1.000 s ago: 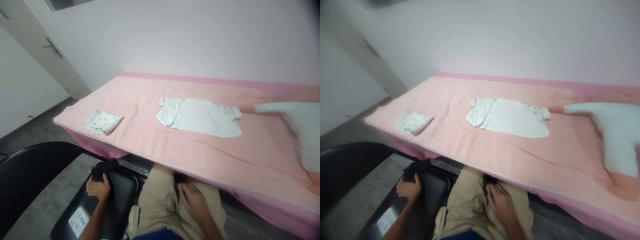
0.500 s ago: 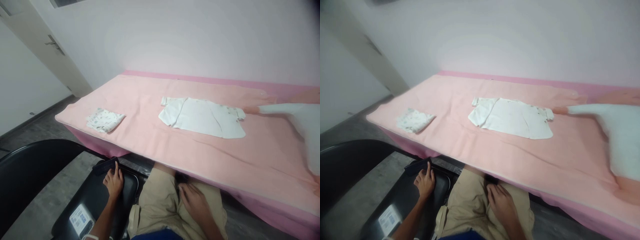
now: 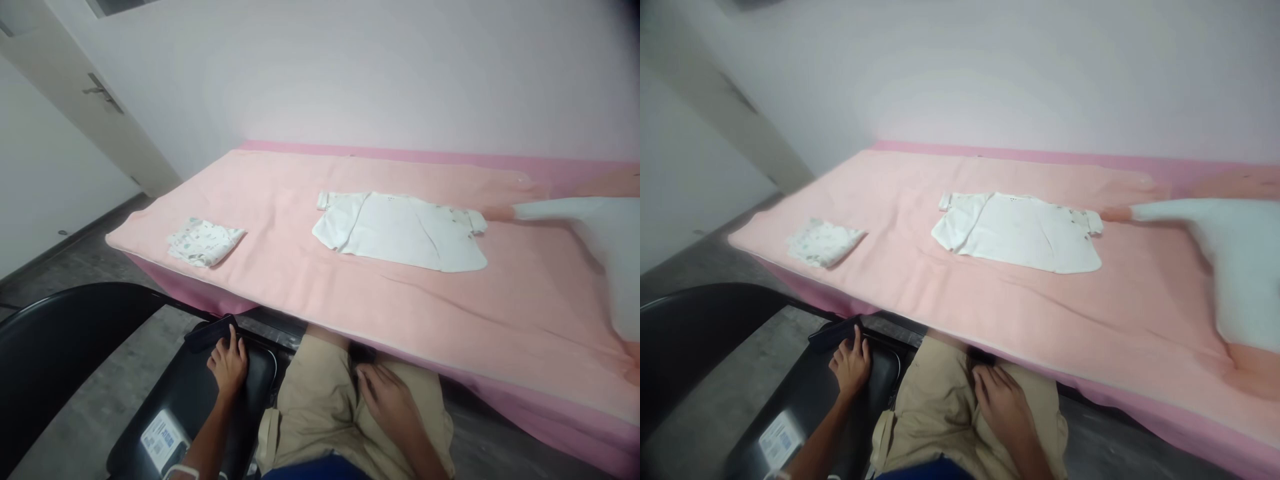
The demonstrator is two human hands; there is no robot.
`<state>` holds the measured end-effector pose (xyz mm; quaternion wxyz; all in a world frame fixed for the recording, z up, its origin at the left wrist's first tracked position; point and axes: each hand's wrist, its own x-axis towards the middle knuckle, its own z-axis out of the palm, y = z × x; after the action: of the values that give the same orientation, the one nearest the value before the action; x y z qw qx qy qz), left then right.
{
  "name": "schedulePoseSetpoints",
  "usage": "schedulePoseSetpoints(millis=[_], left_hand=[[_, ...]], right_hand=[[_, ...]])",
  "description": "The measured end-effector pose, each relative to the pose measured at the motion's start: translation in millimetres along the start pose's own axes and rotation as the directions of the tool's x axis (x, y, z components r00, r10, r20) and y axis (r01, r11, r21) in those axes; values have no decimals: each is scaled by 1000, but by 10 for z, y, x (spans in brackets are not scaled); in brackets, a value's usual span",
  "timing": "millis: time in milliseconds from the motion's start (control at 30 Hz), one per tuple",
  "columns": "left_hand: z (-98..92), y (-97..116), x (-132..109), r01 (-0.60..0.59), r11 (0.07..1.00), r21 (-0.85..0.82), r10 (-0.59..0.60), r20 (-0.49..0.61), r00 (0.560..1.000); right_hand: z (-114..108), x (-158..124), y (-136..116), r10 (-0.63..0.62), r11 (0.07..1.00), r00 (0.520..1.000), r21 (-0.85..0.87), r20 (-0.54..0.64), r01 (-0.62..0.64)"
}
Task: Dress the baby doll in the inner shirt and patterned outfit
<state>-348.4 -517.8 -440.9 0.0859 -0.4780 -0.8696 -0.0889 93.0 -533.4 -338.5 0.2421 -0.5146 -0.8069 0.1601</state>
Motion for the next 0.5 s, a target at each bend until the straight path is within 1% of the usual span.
schedulePoseSetpoints(millis=[67, 133, 233, 300, 400, 433, 500], left_hand=[[-5, -3, -12, 2, 1000, 12, -2, 0, 1000], [-16, 4, -31, 29, 999, 15, -29, -10, 1000], [-28, 12, -54, 129, 992, 13, -128, -65, 990], [-25, -13, -52, 215, 977, -1, -214, -127, 969], [-8, -132, -25, 300, 953, -32, -300, -202, 932], [-1, -190, -16, 308, 951, -32, -307, -210, 928], [9, -310, -9, 302, 953, -12, -298, -200, 933]], right_hand=[[2, 0, 0, -5, 1000, 1000, -3, 1, 5], [-1, 3, -4, -8, 1000, 1000, -3, 1, 8], [-11, 7, -13, 4, 1000, 1000, 4, 1, -4], [-16, 7, -17, 9, 1000, 1000, 7, -1, -9], [-11, 1, -10, 4, 1000, 1000, 2, -5, -4], [-7, -2, -6, 2, 1000, 1000, 0, -2, -2], [2, -6, 2, 1, 1000, 1000, -1, 8, -1]])
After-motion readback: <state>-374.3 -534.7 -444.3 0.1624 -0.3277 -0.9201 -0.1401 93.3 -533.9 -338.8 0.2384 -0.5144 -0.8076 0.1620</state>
